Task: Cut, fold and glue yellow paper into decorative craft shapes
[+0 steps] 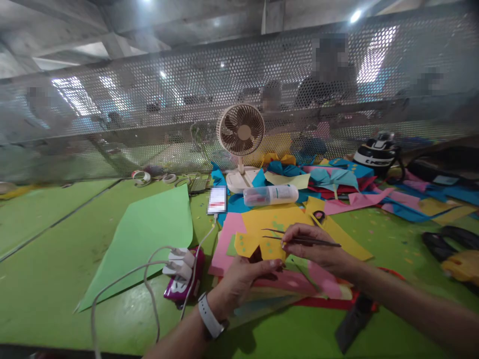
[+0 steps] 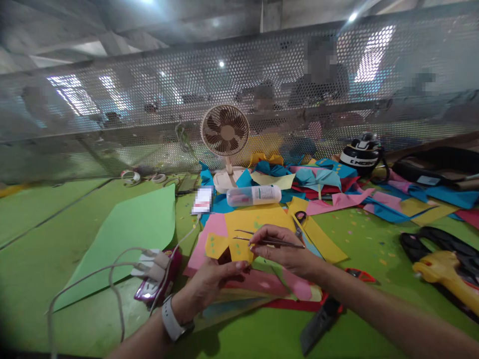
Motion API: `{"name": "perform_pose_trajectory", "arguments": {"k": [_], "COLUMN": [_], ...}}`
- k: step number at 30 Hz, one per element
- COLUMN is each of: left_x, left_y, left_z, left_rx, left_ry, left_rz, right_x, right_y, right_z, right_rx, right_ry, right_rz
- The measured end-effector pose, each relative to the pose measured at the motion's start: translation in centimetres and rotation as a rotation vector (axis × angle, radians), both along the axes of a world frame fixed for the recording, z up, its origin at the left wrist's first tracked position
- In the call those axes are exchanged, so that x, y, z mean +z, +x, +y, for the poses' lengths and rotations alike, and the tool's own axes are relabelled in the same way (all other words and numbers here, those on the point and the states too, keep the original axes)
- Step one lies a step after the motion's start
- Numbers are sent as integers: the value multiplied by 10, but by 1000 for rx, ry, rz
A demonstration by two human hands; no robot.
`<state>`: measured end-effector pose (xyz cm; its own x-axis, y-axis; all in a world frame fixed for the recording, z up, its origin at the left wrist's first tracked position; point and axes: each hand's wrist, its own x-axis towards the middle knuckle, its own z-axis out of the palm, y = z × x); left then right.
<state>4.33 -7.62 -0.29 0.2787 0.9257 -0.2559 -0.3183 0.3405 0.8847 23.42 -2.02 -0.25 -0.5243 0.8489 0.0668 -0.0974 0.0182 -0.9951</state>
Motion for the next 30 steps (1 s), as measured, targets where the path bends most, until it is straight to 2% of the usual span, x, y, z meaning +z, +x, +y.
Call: {"name": "perform_pose_trajectory", "arguments": {"k": [5,8,16,18,23,26,30], "left_x": [-1,-3,-7,-7,-3,-1,1], "left_y": [0,0,-14,-17,-18,-16,-13], "left_z": [2,5,23,27,27,25,25], "left_rx": [20,66,348,386,406,419,458], "left_ry": [3,11,-47,-48,-17,-28,-86], "left_rz": [43,78,82,87,64,35,-52], "right_x": [0,2,29,32,24,20,19], "right_y": [-3,-1,37,49,71,76,69], "right_z": [0,6,47,56,74,78,74], "right_rx": [17,13,-346,-330,-102,-79,-185], "right_ry": [-58,-43,215,227,145,68,56], "right_rz": [17,5,41,-46,-364,-333,-242]}}
